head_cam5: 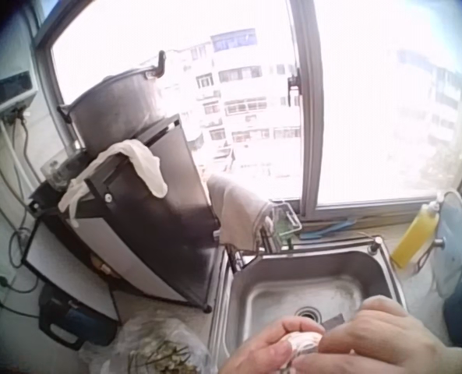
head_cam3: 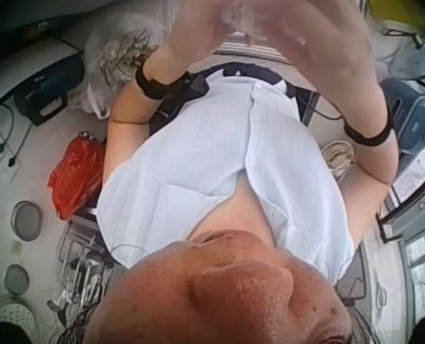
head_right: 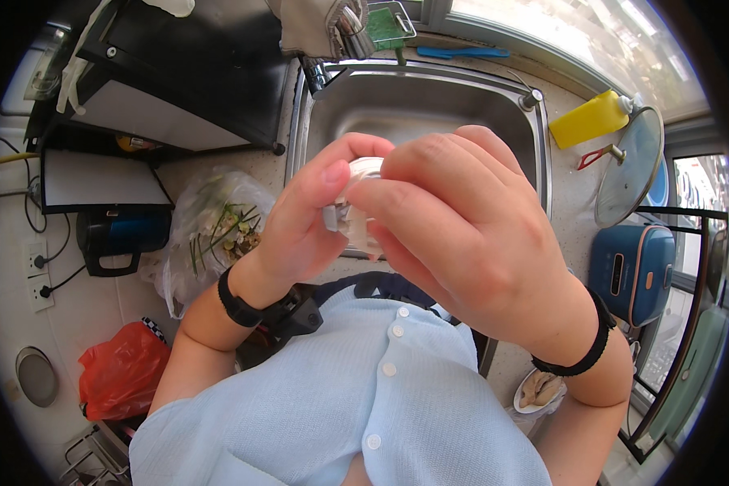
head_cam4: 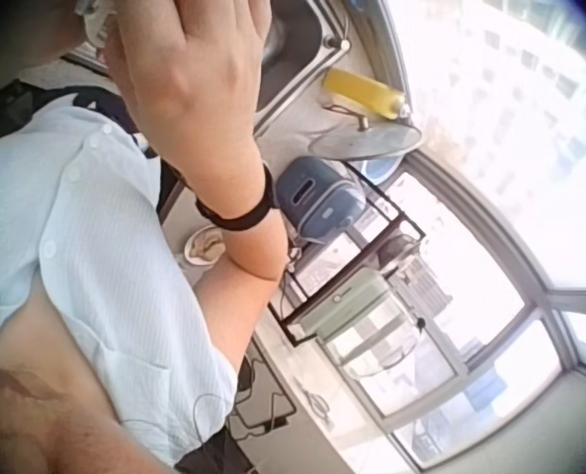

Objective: The person disassembles and reassembles a small white plastic faucet component by hand over a kitchen sink. They pull apart interlocking pieces and then snap the parts back together.

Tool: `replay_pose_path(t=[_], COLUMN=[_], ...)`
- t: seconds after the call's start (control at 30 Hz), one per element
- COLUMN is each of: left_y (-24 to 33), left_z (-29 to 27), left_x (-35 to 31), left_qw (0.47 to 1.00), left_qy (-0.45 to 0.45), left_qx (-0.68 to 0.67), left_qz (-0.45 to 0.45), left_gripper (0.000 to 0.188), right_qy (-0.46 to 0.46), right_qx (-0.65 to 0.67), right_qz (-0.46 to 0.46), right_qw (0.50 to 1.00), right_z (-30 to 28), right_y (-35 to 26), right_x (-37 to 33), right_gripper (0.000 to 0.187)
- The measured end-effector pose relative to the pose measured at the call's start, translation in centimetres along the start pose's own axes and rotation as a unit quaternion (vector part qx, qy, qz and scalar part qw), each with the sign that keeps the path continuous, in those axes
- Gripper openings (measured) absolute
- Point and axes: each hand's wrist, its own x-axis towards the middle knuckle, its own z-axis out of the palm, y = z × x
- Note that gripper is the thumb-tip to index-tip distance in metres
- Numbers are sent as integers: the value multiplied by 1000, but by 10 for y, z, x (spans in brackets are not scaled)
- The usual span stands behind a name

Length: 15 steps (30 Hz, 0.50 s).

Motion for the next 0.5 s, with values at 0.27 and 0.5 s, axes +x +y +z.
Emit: replay_pose_path(t=[0.27,0.5], left_y=[1,0], left_z=[1,0], left_x=[-3,-5], left_qw=[1000,1000], left_qy=[14,9], left_qx=[11,3], left_qz=[-1,-2], left_gripper=[37,37], right_qy=[-12,-13], right_qx=[4,-7], right_qz=[-6,-17], right_qw=[1000,1000], right_z=[0,1], right_y=[-1,3], right_x=[-1,0], right_gripper=[36,35])
